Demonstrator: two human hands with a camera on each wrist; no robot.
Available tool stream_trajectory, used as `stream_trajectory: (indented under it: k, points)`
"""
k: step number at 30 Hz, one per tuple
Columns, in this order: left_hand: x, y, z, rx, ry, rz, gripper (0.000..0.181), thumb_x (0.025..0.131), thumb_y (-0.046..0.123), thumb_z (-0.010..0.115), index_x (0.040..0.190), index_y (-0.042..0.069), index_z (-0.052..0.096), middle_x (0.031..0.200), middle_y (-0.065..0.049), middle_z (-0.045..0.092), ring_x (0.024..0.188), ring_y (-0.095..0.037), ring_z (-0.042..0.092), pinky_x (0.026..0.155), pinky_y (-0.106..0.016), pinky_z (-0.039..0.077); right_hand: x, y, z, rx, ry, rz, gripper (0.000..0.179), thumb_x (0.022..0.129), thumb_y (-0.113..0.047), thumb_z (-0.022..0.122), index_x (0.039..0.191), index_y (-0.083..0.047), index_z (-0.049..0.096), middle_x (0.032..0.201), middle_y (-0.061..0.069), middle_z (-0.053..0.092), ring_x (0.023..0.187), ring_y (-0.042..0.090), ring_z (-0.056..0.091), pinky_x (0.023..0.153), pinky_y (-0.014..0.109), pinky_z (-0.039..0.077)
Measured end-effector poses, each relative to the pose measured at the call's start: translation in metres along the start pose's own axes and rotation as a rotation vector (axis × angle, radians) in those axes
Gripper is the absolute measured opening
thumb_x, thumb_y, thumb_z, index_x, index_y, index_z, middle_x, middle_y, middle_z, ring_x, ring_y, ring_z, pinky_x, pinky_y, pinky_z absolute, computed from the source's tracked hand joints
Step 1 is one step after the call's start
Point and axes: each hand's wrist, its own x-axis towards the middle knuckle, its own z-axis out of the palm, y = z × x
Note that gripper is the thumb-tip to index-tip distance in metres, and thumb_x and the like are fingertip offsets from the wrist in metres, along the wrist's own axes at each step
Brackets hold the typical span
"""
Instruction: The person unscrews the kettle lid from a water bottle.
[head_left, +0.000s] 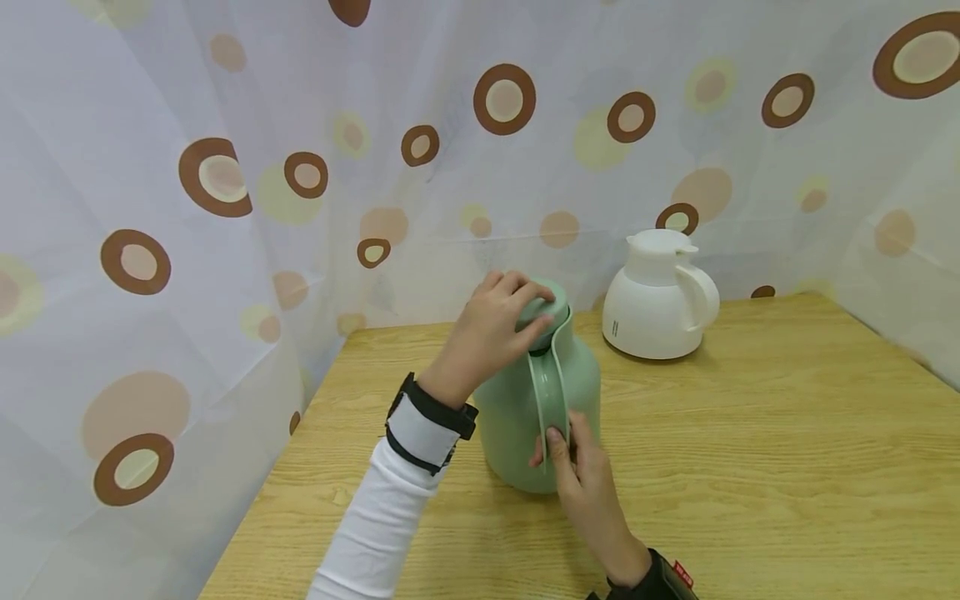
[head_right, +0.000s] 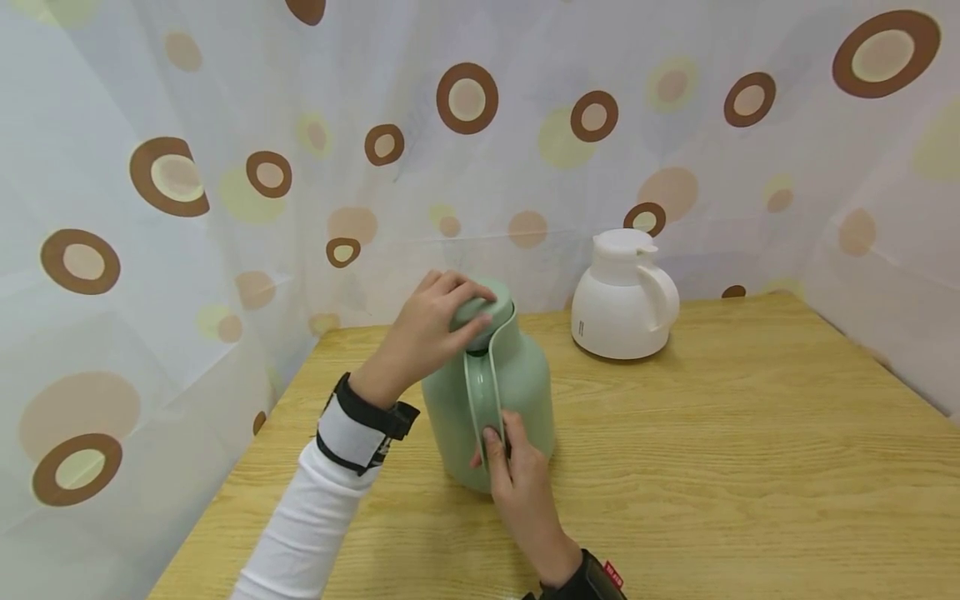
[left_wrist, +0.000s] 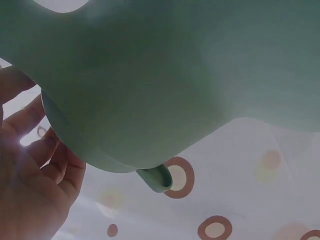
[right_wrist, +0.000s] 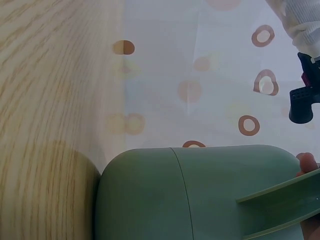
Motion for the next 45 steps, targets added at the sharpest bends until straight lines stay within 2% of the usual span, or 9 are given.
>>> stream_trajectory:
  k: [5,9,12,16,21,27,38,42,45]
  points:
    - [-0.003,-0.003,-0.004,-0.002,-0.009,0.034,0.021,0.089,0.022,0.063,0.105,0.009,0.065,0.103,-0.006,0.058,0.095,-0.023,0.048,0.086,-0.030,0.038,-0.008,0.020,0.003,0.006,-0.005,-0.011,0.023,0.087,0.021,0.042,0.103,0.005,0.045,0.067,0.005,0.053,0.056,0.019,0.054,0.046,0.018,0.036]
    - [-0.009,-0.011,-0.012,-0.118,-0.029,0.086,0.020,0.089,0.015,0.063,0.107,0.008,0.065,0.112,-0.006,0.058,0.106,-0.020,0.048,0.091,-0.028,0.036,-0.011,0.025,0.003,0.016,-0.004,-0.027,0.023,0.088,0.020,0.042,0.105,0.005,0.044,0.067,0.005,0.053,0.056,0.019,0.054,0.046,0.019,0.037]
    - [-0.014,-0.018,-0.016,-0.215,-0.043,0.109,0.022,0.086,0.003,0.060,0.108,0.007,0.065,0.116,-0.006,0.057,0.110,-0.019,0.047,0.088,-0.026,0.038,-0.011,0.026,0.003,0.025,-0.004,-0.027,0.023,0.088,0.020,0.042,0.105,0.004,0.045,0.068,0.005,0.053,0.056,0.019,0.054,0.046,0.018,0.036]
    - [-0.017,-0.022,-0.017,-0.267,-0.039,0.121,0.027,0.084,-0.005,0.055,0.108,0.006,0.064,0.116,-0.007,0.057,0.111,-0.018,0.048,0.084,-0.025,0.040,-0.012,0.026,0.002,0.025,-0.018,0.003,0.022,0.090,0.017,0.041,0.106,0.002,0.044,0.069,0.003,0.054,0.057,0.018,0.054,0.045,0.019,0.036]
    - [-0.016,-0.021,-0.014,-0.242,-0.023,0.112,0.027,0.085,-0.003,0.055,0.108,0.007,0.065,0.115,-0.006,0.058,0.112,-0.018,0.048,0.085,-0.026,0.040,-0.012,0.026,0.002,0.028,-0.022,0.021,0.024,0.090,0.018,0.041,0.106,0.001,0.045,0.070,0.002,0.054,0.057,0.019,0.054,0.044,0.020,0.037]
    - [-0.013,-0.015,-0.011,-0.181,-0.017,0.065,0.024,0.086,0.002,0.057,0.106,0.010,0.066,0.113,-0.004,0.058,0.106,-0.018,0.048,0.085,-0.026,0.039,-0.011,0.024,0.001,0.031,-0.023,0.043,0.021,0.092,0.014,0.040,0.107,0.000,0.045,0.071,0.000,0.053,0.058,0.018,0.055,0.046,0.023,0.040]
    - [-0.005,-0.001,-0.006,-0.067,-0.015,0.015,0.019,0.088,0.017,0.065,0.106,0.009,0.066,0.109,-0.006,0.058,0.101,-0.023,0.047,0.090,-0.028,0.037,-0.011,0.025,0.001,0.002,-0.016,0.022,0.024,0.090,0.018,0.041,0.107,0.002,0.045,0.070,0.001,0.053,0.058,0.018,0.055,0.045,0.021,0.038]
    - [-0.002,-0.001,-0.006,-0.043,-0.024,0.026,0.021,0.087,0.019,0.066,0.106,0.009,0.066,0.108,-0.007,0.059,0.101,-0.023,0.047,0.089,-0.028,0.038,-0.011,0.026,0.001,-0.002,-0.019,0.017,0.025,0.088,0.020,0.041,0.106,0.003,0.044,0.069,0.003,0.053,0.057,0.018,0.054,0.044,0.021,0.036]
    - [-0.003,-0.004,-0.008,-0.074,-0.032,0.060,0.020,0.087,0.018,0.066,0.105,0.009,0.066,0.108,-0.006,0.059,0.102,-0.021,0.048,0.088,-0.026,0.038,-0.011,0.025,0.000,0.006,-0.030,0.038,0.023,0.090,0.017,0.041,0.107,0.001,0.044,0.070,0.002,0.054,0.058,0.019,0.055,0.046,0.021,0.038]
